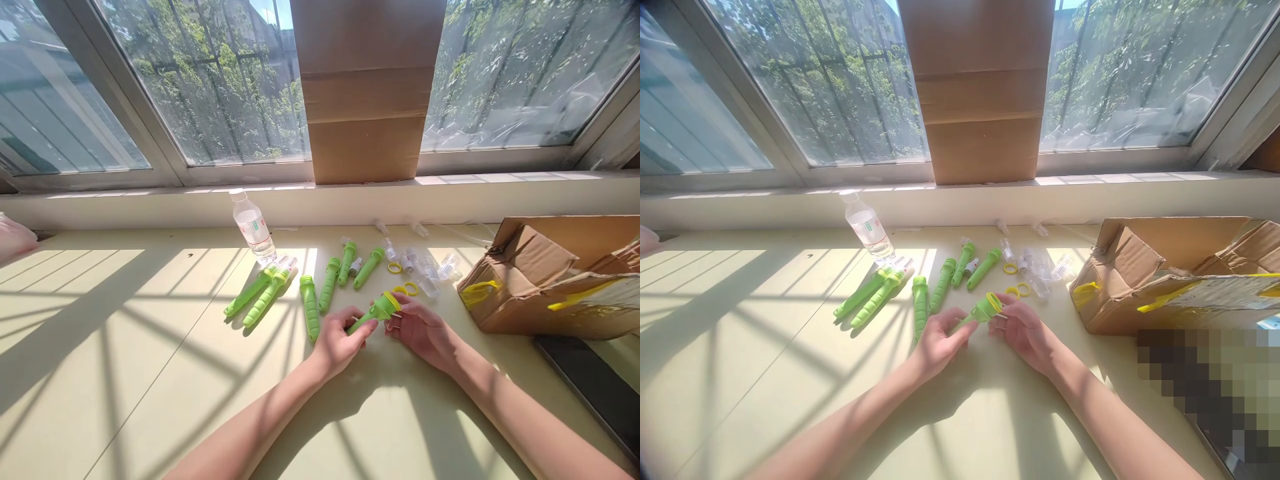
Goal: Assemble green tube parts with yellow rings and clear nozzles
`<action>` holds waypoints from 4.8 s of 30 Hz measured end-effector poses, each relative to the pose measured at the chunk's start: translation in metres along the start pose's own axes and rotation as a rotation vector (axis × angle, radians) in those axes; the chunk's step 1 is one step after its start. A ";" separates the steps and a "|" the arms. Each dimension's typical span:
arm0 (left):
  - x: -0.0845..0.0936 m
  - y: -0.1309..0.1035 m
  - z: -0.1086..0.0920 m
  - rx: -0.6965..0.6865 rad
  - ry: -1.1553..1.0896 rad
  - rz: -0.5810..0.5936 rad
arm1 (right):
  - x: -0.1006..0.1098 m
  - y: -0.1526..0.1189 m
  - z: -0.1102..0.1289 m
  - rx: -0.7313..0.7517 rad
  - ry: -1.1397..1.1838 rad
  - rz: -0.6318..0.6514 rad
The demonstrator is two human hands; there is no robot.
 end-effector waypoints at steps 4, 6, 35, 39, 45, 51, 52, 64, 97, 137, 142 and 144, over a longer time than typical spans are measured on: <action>0.000 0.002 0.000 0.033 -0.029 0.013 | -0.002 0.000 0.001 -0.013 -0.012 0.015; -0.001 0.002 0.001 0.050 -0.041 0.025 | -0.002 0.000 0.002 -0.014 0.001 0.023; 0.002 -0.002 -0.009 -0.186 0.183 -0.023 | 0.005 0.001 0.001 -0.010 0.055 -0.060; 0.002 -0.001 -0.009 -0.168 0.144 -0.004 | 0.008 0.001 0.000 0.002 0.057 -0.064; 0.002 0.001 -0.007 -0.071 0.038 0.025 | 0.005 0.000 0.000 0.001 0.034 -0.046; 0.001 0.000 -0.006 -0.035 -0.036 0.036 | 0.000 -0.002 0.002 -0.002 0.018 -0.026; 0.001 0.000 -0.006 -0.019 -0.048 0.041 | -0.001 -0.002 0.003 -0.004 0.015 -0.020; 0.000 0.001 0.003 -0.007 -0.059 -0.050 | 0.002 0.000 0.003 -0.014 0.043 -0.035; 0.000 0.000 -0.001 -0.040 0.018 0.052 | 0.003 -0.001 0.002 -0.025 0.034 0.022; -0.002 -0.003 -0.008 -0.047 -0.047 0.081 | 0.001 -0.001 0.003 -0.020 -0.014 0.035; -0.003 -0.004 -0.004 -0.018 -0.080 0.090 | 0.005 0.000 0.001 -0.019 -0.005 0.014; -0.003 -0.004 -0.004 -0.008 -0.083 0.091 | 0.006 0.001 0.001 -0.021 0.004 0.018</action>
Point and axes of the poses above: each hand's wrist, its own y-axis towards the middle knuckle, its own x-axis out of the back of the hand, z = x × y, the point moved 5 cm from there along y, towards the middle knuckle, and after that the axes turned 6 degrees about -x, right-handed, at the moved point
